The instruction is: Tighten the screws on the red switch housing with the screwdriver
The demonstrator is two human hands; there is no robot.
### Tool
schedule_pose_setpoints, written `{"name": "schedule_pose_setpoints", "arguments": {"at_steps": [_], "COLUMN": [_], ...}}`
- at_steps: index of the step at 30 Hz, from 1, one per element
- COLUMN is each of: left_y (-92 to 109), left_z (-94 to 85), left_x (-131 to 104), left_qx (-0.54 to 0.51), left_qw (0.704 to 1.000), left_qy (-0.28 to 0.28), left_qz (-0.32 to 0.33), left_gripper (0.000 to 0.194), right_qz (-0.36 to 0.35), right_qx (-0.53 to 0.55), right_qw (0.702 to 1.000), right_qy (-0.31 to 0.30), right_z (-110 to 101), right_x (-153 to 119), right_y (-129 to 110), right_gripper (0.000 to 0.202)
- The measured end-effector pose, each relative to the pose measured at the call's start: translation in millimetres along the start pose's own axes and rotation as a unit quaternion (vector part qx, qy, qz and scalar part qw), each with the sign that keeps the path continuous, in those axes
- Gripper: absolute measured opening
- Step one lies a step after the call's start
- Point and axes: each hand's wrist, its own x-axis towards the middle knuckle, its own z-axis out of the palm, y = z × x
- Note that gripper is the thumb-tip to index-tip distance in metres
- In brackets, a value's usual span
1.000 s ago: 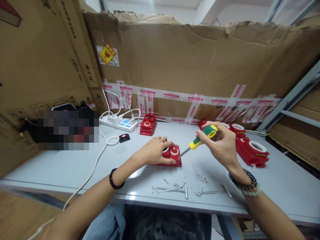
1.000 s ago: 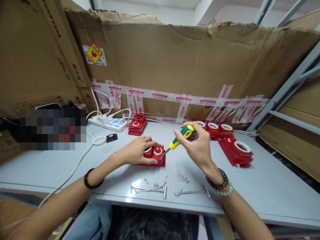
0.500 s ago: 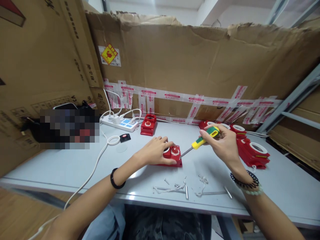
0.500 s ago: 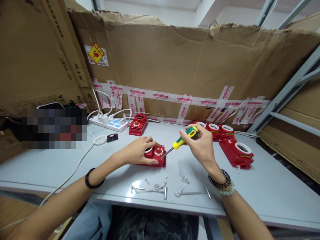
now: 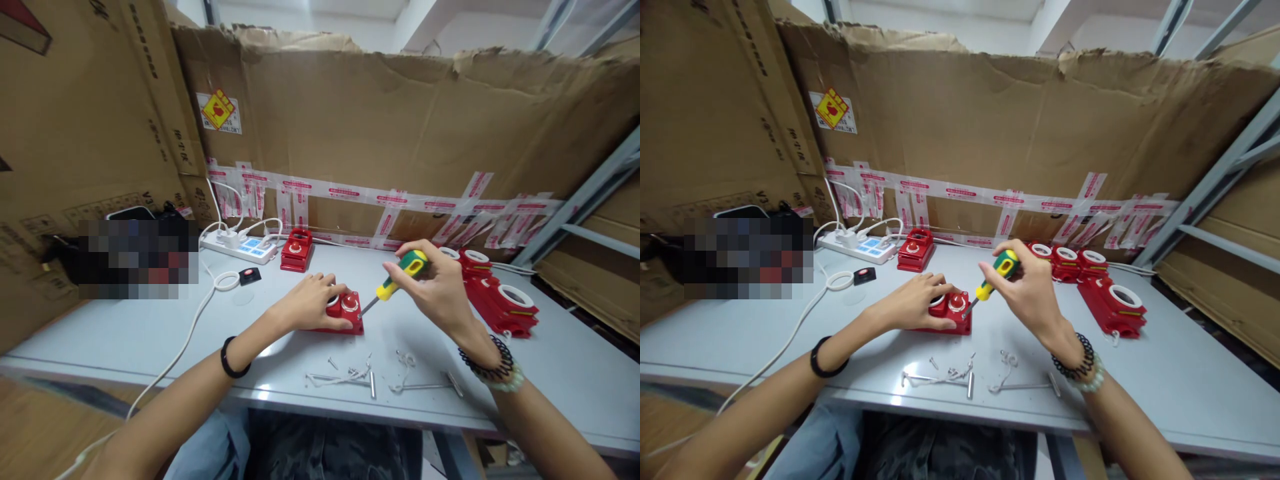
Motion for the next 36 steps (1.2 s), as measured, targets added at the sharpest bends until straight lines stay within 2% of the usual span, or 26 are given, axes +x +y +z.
{"name": "schedule_pose_setpoints", "arguments": {"at_steps": [3,5,7,11,12,14,17,19,23,24,26,28,29,34,36], "left_y": [0.6,0.9,0.8,0.1,-0.1,-0.1,0.5,1.1,1.8,1.8,1.7,1.7,1.6,1.2,0.8], "left_z": [0.1,0.3,0.6,1.3,1.5,1.5,0.9,0.5,0.7,0.8,1.1,1.1,1.0,0.9,1.5], "left_x": [0.6,0.9,1.0,0.9,0.8,0.8,0.6,0.6,0.7,0.8,0.8,0.9,0.9,0.7,0.6], "left_qx": [0.012,0.018,0.019,0.019,0.02,0.02,0.022,0.026,0.033,0.035,0.037,0.037,0.037,0.04,0.042], "left_qw": [1.0,1.0,1.0,1.0,1.0,1.0,1.0,1.0,0.999,0.999,0.999,0.999,0.999,0.999,0.999], "left_qy": [0.001,0.004,0.005,0.006,0.008,0.011,0.01,0.008,0.004,0.004,0.004,0.005,0.004,0.008,0.009], "left_qz": [0.003,0.005,0.006,0.007,0.007,0.008,0.009,0.008,0.006,0.005,0.005,0.006,0.007,0.008,0.008], "left_gripper": [0.061,0.061,0.061,0.061,0.061,0.061,0.063,0.063,0.063,0.062,0.061,0.061,0.061,0.061,0.06], "right_qz": [-0.082,-0.103,-0.096,-0.071,-0.072,-0.08,-0.085,-0.084,-0.103,-0.106,-0.106,-0.098,-0.095,-0.099,-0.11], "right_qx": [-0.103,-0.148,-0.134,-0.018,-0.019,-0.077,-0.19,-0.194,-0.112,-0.116,-0.162,-0.211,-0.217,-0.072,-0.045], "right_qw": [0.991,0.983,0.984,0.983,0.983,0.987,0.977,0.975,0.975,0.974,0.974,0.97,0.969,0.972,0.97], "right_qy": [-0.015,-0.03,-0.07,-0.169,-0.167,-0.12,-0.046,-0.068,-0.163,-0.16,-0.116,-0.071,-0.071,-0.2,-0.211], "right_z": [8.6,12.1,11.4,4.9,4.6,6.5,10.1,9.5,6.0,6.5,9.4,12.2,12.5,4.5,3.3], "right_x": [4.2,6.9,8.5,8.8,8.8,8.8,8.5,7.9,6.5,6.2,5.6,5.3,5.4,7.9,8.3], "right_y": [-19.4,-28.1,-33.3,-34.9,-33.8,-31.0,-29.7,-32.3,-37.7,-37.4,-35.2,-32.8,-32.3,-36.3,-36.8], "right_gripper": [0.024,0.023,0.02,0.026,0.024,0.02,0.028,0.034,0.04,0.037,0.031,0.033,0.035,0.043,0.042]}}
